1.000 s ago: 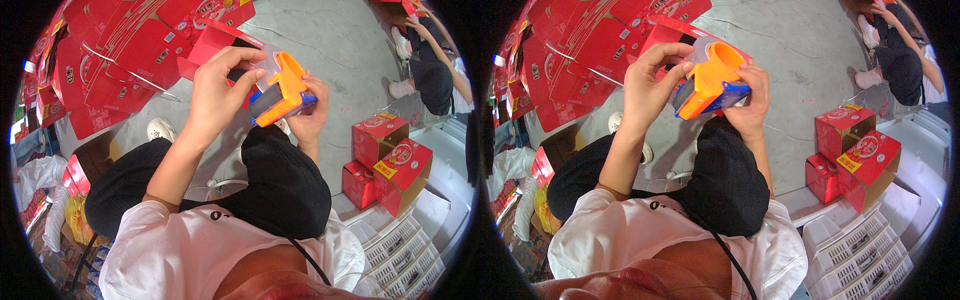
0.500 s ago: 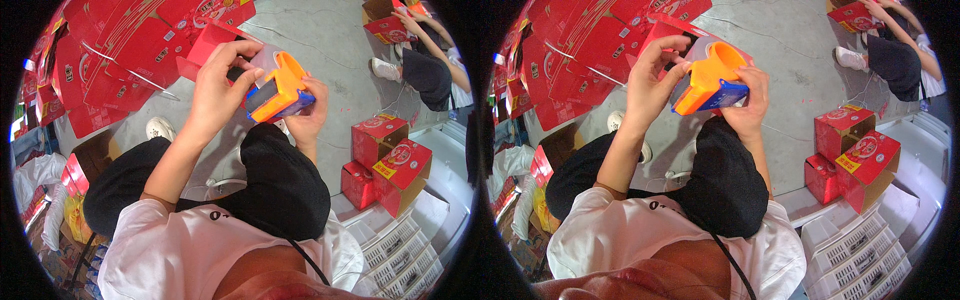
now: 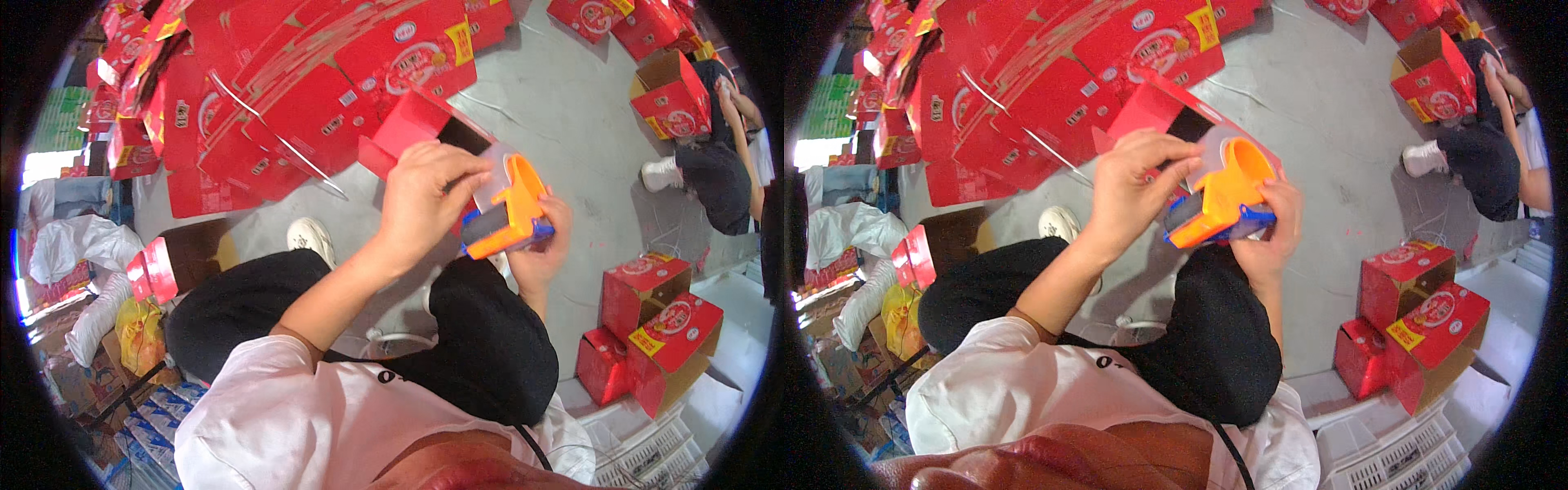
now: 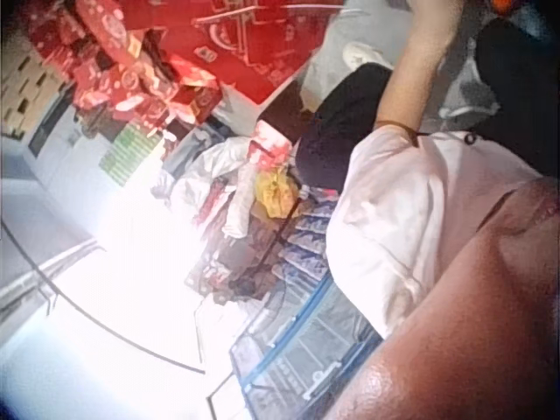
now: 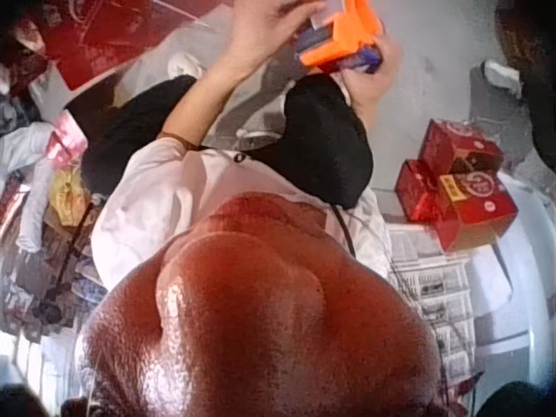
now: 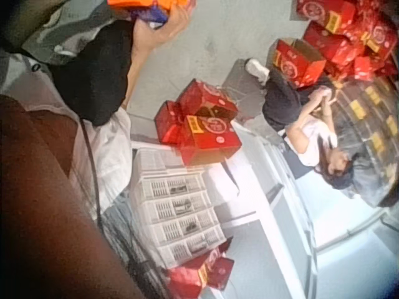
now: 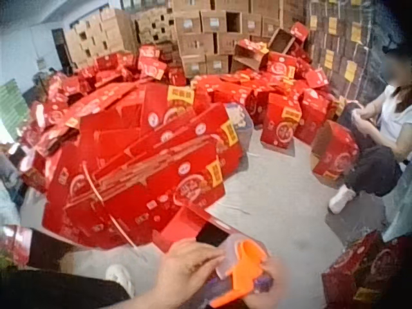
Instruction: The person folds and assembles cardboard boxes using a tape dispenser while sitting on the floor.
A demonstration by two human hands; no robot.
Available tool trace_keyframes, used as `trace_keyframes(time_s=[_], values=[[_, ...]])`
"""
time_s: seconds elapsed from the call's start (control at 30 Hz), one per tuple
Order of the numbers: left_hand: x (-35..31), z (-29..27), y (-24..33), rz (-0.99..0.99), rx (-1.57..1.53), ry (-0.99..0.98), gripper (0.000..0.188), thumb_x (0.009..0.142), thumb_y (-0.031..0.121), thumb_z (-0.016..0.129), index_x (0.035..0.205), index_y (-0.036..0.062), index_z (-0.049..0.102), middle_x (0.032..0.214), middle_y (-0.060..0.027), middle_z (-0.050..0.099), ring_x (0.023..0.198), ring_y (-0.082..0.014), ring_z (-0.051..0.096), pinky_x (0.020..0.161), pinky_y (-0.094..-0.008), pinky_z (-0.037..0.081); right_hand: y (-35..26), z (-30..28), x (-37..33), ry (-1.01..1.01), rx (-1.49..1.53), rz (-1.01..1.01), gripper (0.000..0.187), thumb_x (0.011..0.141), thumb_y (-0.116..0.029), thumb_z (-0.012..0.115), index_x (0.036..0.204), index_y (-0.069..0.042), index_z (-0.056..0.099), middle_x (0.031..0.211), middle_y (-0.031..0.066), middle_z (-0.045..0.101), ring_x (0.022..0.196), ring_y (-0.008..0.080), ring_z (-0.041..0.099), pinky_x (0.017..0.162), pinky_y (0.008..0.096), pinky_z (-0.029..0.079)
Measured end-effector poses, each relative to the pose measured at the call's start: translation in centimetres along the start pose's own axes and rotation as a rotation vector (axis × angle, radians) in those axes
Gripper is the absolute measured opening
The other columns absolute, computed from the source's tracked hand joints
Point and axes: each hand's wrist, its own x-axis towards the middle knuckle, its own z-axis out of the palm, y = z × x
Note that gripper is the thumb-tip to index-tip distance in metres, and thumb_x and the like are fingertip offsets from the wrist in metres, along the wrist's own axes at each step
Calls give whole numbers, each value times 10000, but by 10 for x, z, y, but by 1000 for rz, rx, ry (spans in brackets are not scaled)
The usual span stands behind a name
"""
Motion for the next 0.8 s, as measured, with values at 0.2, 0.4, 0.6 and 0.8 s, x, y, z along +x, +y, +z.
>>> trace_keyframes(time_s=[0.2, 0.4, 0.6, 0.8], values=[[-2, 2, -1, -114, -74, -28, 179, 796, 82, 716, 970, 43, 699, 891, -103, 684, 860, -282, 653, 791, -365, 494, -7, 2, 4, 15, -1, -33, 554, 612, -21, 812, 1107, -72, 567, 1082, 111, 581, 1034, 294, 577, 1066, 538, 402], [-2, -1, -4, -308, -210, -97, 163, 839, 39, 696, 998, 2, 700, 884, -75, 707, 820, -128, 661, 745, -275, 521, -3, 5, -1, 82, 43, 6, 488, 598, -32, 789, 1054, -62, 616, 1052, 129, 624, 999, 322, 591, 1035, 557, 420], [1, 1, 2, -270, -88, -128, 129, 868, 64, 687, 957, -29, 695, 841, -60, 704, 782, -95, 646, 705, -249, 525, -1, 1, 1, 64, 84, -1, 579, 531, -48, 820, 1070, -74, 611, 1021, 87, 619, 1019, 300, 579, 1049, 553, 406], [3, 3, 1, -60, 166, -190, 124, 902, 100, 648, 940, -18, 635, 834, -54, 644, 742, -115, 600, 661, -262, 499, -1, -1, 0, 63, 62, 13, 608, 515, -40, 833, 1077, -75, 604, 1032, 84, 614, 1023, 290, 577, 1058, 547, 400]])
